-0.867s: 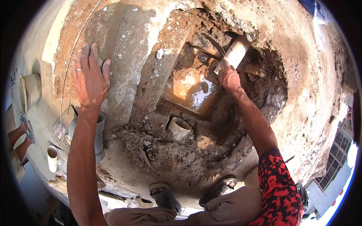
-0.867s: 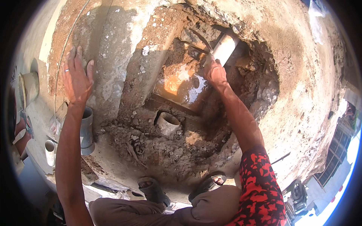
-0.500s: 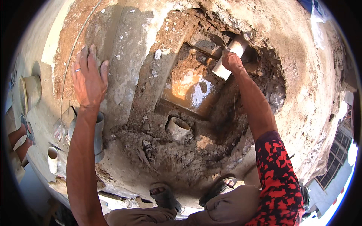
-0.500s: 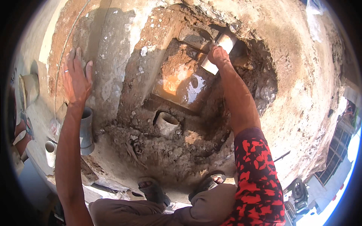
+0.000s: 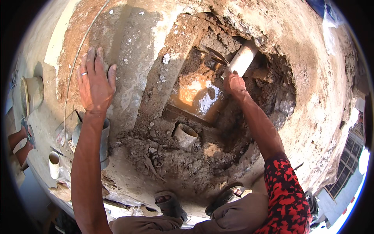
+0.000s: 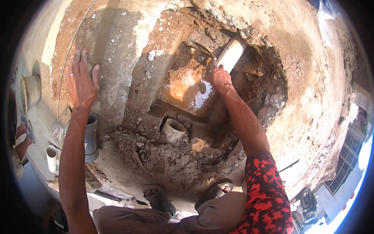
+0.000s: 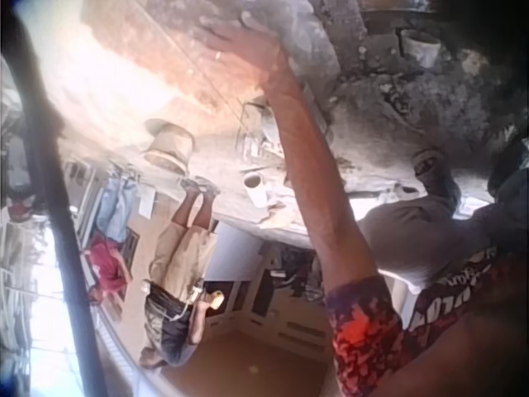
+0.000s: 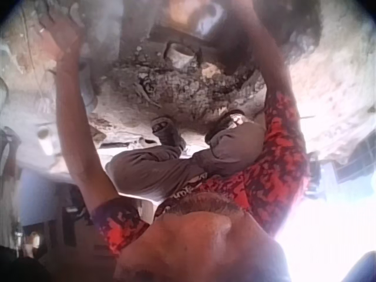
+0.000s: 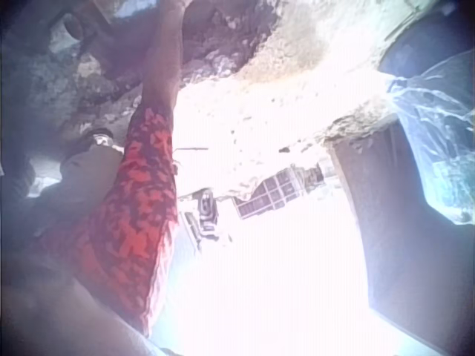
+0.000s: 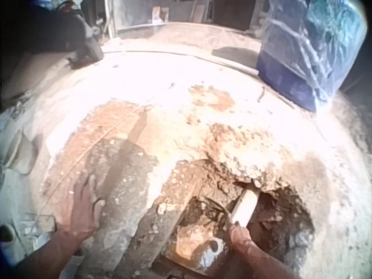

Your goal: The person mixes cement with a shovel on the ground, then uses a trowel to apply the mixture inside a hole in the floor and inserts a section of PVC pipe.

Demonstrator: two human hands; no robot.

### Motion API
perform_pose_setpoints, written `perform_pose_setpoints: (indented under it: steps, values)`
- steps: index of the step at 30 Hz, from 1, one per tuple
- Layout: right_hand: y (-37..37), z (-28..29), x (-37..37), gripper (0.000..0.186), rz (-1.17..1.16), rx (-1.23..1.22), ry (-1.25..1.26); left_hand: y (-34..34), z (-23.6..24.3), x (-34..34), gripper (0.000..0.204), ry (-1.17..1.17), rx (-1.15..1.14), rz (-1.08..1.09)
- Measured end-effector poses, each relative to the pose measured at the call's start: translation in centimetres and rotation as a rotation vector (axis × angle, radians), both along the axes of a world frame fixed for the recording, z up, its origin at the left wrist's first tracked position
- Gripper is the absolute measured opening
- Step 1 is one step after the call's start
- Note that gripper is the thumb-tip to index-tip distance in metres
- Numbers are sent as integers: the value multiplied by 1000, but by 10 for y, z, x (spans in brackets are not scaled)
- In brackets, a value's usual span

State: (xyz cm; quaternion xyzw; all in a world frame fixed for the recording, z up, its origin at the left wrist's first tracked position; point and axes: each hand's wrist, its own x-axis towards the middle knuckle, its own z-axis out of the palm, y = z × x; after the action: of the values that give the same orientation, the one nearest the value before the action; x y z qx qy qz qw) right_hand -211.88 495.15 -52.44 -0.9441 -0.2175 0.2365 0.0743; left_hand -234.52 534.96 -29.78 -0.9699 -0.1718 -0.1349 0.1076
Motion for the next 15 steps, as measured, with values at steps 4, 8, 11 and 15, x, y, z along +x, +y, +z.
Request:
perform_pose_setpoints:
  steps: [4, 8, 11, 15]
  values:
    - [31, 46, 34, 33, -46, -110, -34, 2, -5, -6, 51, 10, -18, 5]
    - [4, 24, 66, 35, -117, -53, -98, 4, -1, -4, 51, 7, -30, -5]
    - [-10, 27, 36, 36, -79, 195, -140, 2, -2, -2, 51, 20, -24, 6]
    - [6, 50, -31, 50, -724, 699, 540, 3, 0, -4, 52, 53, -6, 22]
